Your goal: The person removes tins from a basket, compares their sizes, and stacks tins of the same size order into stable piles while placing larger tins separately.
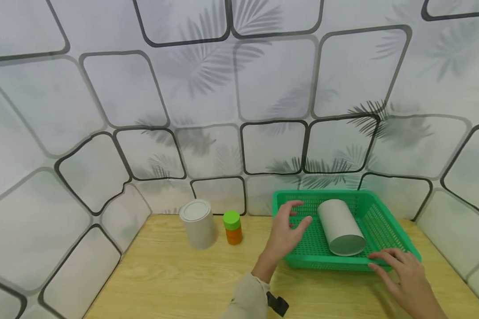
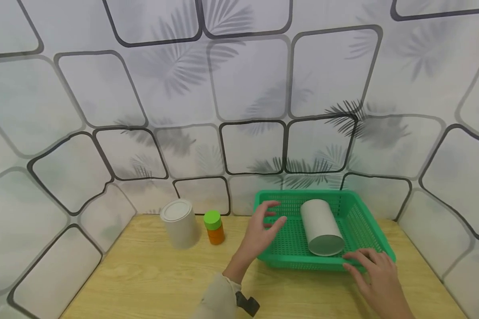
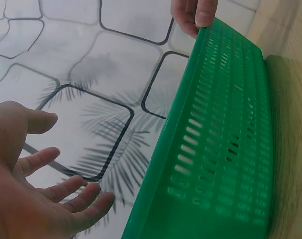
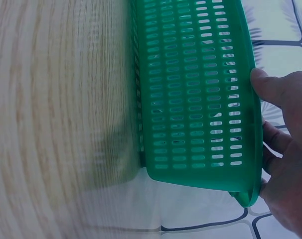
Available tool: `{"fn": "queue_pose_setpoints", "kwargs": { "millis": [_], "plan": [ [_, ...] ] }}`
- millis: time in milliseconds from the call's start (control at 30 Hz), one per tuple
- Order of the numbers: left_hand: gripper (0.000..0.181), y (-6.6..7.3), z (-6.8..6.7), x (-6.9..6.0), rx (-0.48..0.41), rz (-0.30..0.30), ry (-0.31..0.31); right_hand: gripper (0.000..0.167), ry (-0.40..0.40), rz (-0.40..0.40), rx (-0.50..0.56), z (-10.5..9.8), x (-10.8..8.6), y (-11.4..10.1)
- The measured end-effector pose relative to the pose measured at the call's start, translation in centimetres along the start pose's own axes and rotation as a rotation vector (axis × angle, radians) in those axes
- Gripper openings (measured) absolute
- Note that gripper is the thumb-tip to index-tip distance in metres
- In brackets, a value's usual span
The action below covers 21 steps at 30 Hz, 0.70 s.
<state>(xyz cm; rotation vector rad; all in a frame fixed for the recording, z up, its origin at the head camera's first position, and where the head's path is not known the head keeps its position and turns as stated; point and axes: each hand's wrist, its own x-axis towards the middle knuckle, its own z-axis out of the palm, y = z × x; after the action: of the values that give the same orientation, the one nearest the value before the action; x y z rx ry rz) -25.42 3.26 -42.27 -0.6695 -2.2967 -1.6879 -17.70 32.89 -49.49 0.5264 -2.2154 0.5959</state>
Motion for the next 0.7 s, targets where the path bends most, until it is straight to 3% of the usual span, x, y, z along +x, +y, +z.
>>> {"fn": "queue_pose_setpoints", "kwargs": {
  "millis": [333,533,700],
  "plan": [
    [0.047,-0.2,4.3,1.6,-0.003,-0.106,-0.009,0.041,-0.026,0.023,-0.012,-0.1,-0.2,0.0],
    [0.051,0.2,6.9,2.9,-0.013,-0.219,-0.009,0.038,-0.017,-0.01,-0.009,-0.1,0.1,0.1],
    [0.055,0.7,8.5,3.8,0.052,-0.324,-0.004,0.038,-0.015,-0.004,-0.004,-0.1,0.0,0.1]
  ]
}}
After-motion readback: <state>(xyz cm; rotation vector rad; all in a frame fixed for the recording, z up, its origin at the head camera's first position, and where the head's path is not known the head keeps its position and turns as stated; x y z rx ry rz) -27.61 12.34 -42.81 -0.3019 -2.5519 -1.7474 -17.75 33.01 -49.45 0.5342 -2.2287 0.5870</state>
